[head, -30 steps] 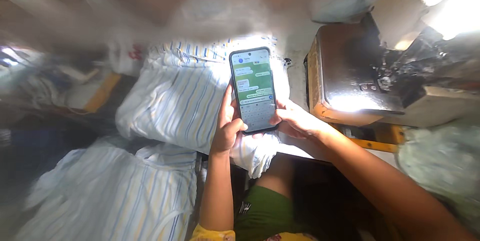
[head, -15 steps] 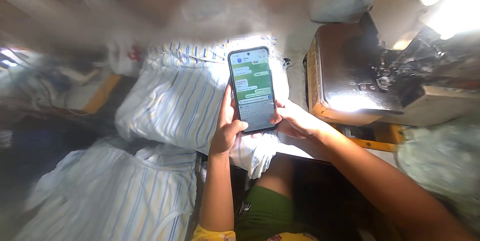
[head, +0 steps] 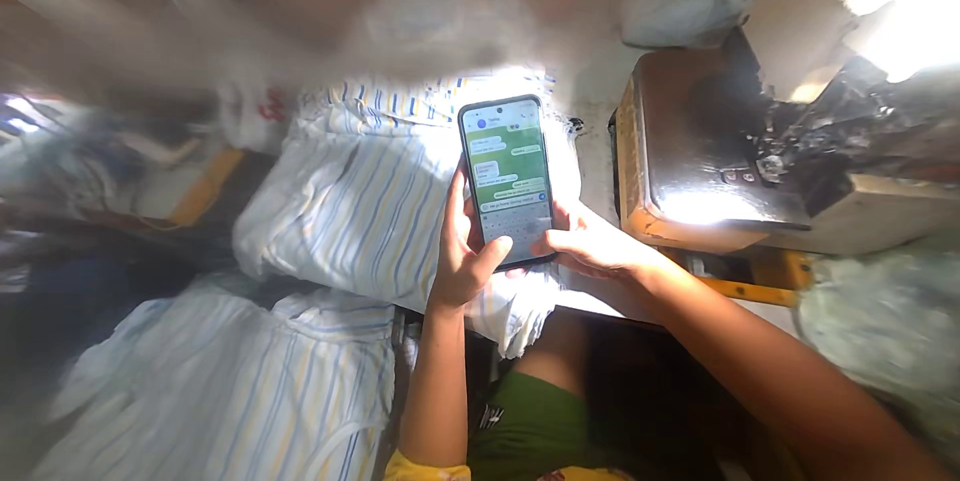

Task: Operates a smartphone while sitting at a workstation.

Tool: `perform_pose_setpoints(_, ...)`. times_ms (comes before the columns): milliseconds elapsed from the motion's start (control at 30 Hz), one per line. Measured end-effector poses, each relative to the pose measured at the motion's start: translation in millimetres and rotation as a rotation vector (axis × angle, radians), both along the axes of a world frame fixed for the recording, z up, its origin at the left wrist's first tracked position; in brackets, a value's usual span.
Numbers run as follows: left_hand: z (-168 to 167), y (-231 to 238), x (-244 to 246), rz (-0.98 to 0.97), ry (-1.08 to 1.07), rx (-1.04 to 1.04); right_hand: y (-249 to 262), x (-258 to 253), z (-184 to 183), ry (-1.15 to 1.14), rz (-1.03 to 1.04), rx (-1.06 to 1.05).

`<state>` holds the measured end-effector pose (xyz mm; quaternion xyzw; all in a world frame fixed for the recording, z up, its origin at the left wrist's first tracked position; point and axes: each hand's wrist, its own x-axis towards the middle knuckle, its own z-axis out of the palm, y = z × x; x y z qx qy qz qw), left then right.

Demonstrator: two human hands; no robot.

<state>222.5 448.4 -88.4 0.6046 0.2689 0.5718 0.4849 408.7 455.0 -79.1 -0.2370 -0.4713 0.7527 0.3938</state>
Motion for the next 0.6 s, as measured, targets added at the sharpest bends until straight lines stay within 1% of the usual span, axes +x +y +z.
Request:
perform_pose_setpoints(100,2.2,-1.2,3.8,0.071,0.021,-0.015,1.4,1.6,-3.2,-0.011,0.01,0.024)
perform_pose_setpoints(233,1.0,-0.8,1.7,0.034,-0.015,-0.029,0.2,1.1,-1.1,-0.043,-0.006,0.02)
perform_pose_setpoints(400,0.6,-1.4,0.0,0.003,-0.09,-0.099,-0.7,0.1,1.7,0.067,0.019,-0.049)
perform_pose_setpoints(600,-0.5,-1.3,-1.1,-0.014,-0.101,-0.083,-2.0,-2.1,8.2,0.049,0.002,-0.097)
